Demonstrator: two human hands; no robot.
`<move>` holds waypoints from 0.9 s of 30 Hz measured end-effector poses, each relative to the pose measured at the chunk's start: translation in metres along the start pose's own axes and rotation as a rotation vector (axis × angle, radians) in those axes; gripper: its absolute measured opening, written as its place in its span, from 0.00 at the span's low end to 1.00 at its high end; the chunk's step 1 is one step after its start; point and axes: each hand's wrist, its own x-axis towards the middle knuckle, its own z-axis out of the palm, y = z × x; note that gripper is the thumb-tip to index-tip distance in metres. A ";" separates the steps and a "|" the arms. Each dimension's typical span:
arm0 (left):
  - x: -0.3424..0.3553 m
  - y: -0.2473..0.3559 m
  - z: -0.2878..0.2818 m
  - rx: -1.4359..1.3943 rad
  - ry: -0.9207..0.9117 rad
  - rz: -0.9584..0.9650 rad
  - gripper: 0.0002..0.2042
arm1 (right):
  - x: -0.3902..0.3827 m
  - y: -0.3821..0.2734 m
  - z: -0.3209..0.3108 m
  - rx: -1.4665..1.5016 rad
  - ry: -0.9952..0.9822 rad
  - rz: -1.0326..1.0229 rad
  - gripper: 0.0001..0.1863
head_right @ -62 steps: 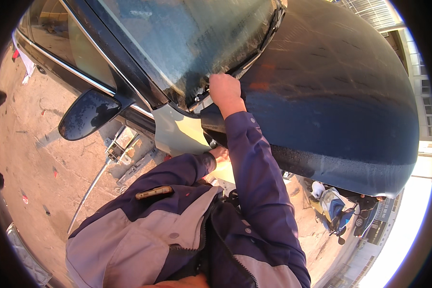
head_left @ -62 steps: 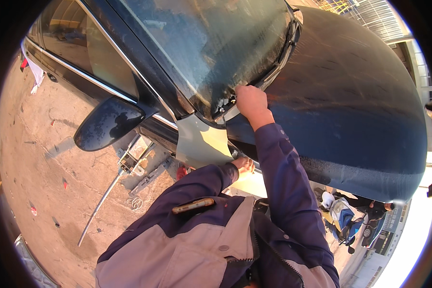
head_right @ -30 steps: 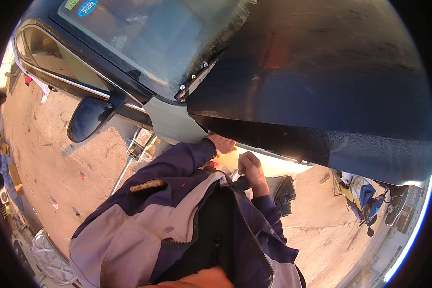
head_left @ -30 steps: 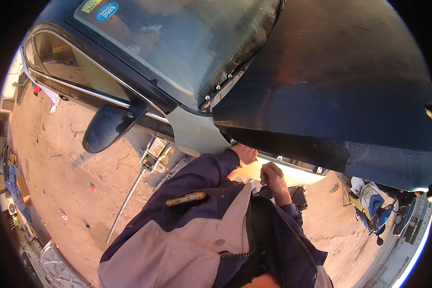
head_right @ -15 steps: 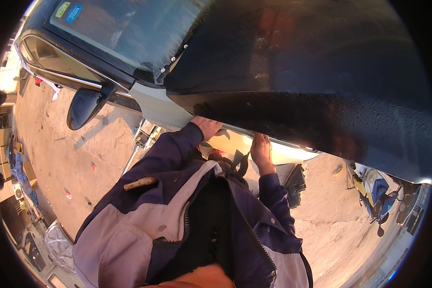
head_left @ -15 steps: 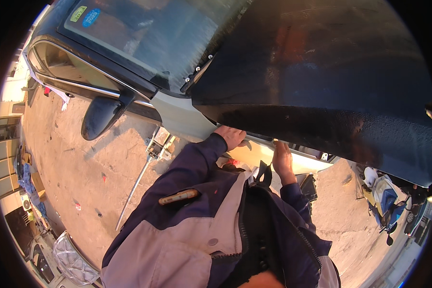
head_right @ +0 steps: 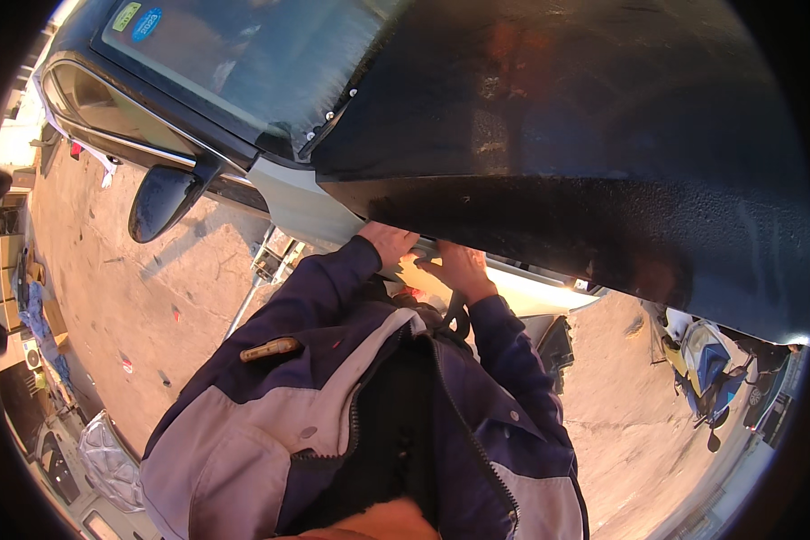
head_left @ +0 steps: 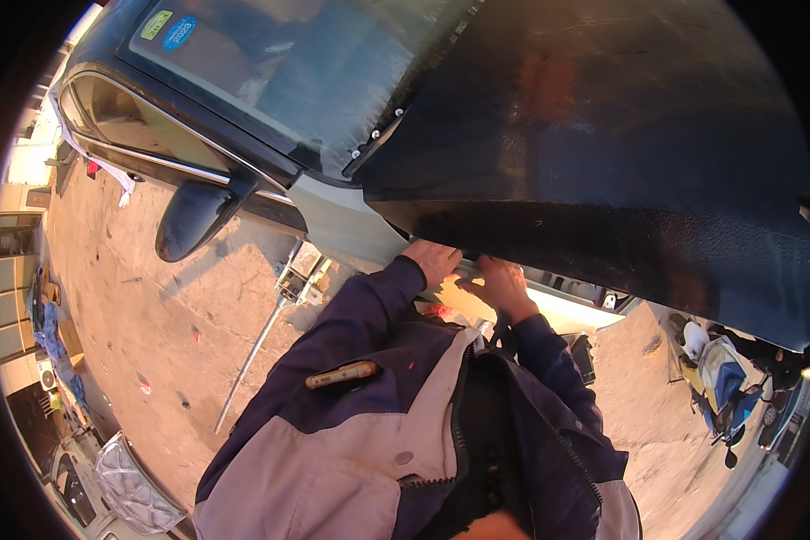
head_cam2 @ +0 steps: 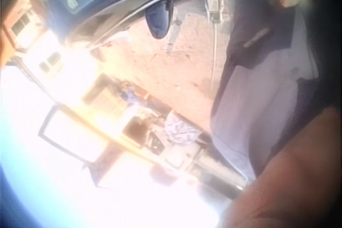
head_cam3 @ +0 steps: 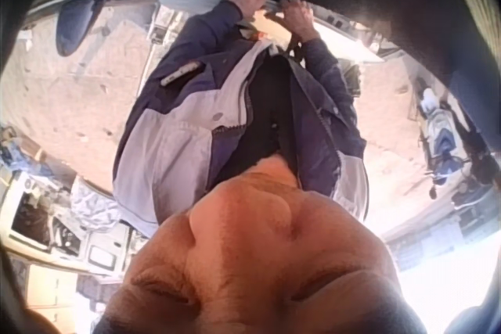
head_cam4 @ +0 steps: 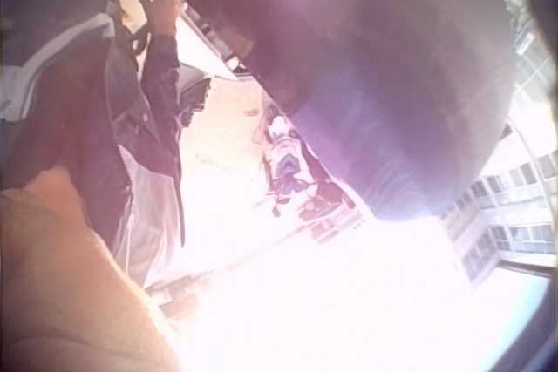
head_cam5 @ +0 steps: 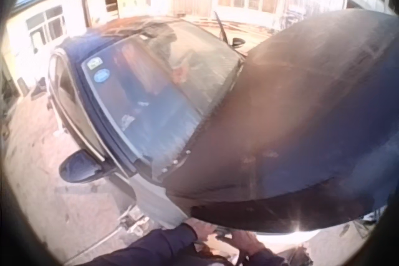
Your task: The person aligns and fits a beige car bumper onto the front of a dark-colored car with the hood open. They repeatedly adjust the bumper around the wheel arch and front edge, then use a hammer to tap the bumper into place near the tire.
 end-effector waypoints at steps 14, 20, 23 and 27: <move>-0.185 -0.067 0.012 -0.210 0.783 -1.119 0.39 | 0.006 -0.014 -0.006 0.113 -0.134 0.199 0.40; -0.191 -0.089 0.036 -0.682 0.494 -1.139 0.45 | 0.015 -0.030 -0.020 0.173 -0.149 0.176 0.33; -0.186 -0.090 0.023 -0.601 0.489 -1.132 0.40 | 0.015 -0.034 -0.020 0.212 -0.116 0.131 0.30; -0.175 -0.091 0.000 -0.633 0.529 -1.110 0.40 | 0.013 -0.032 -0.017 0.227 -0.044 0.052 0.30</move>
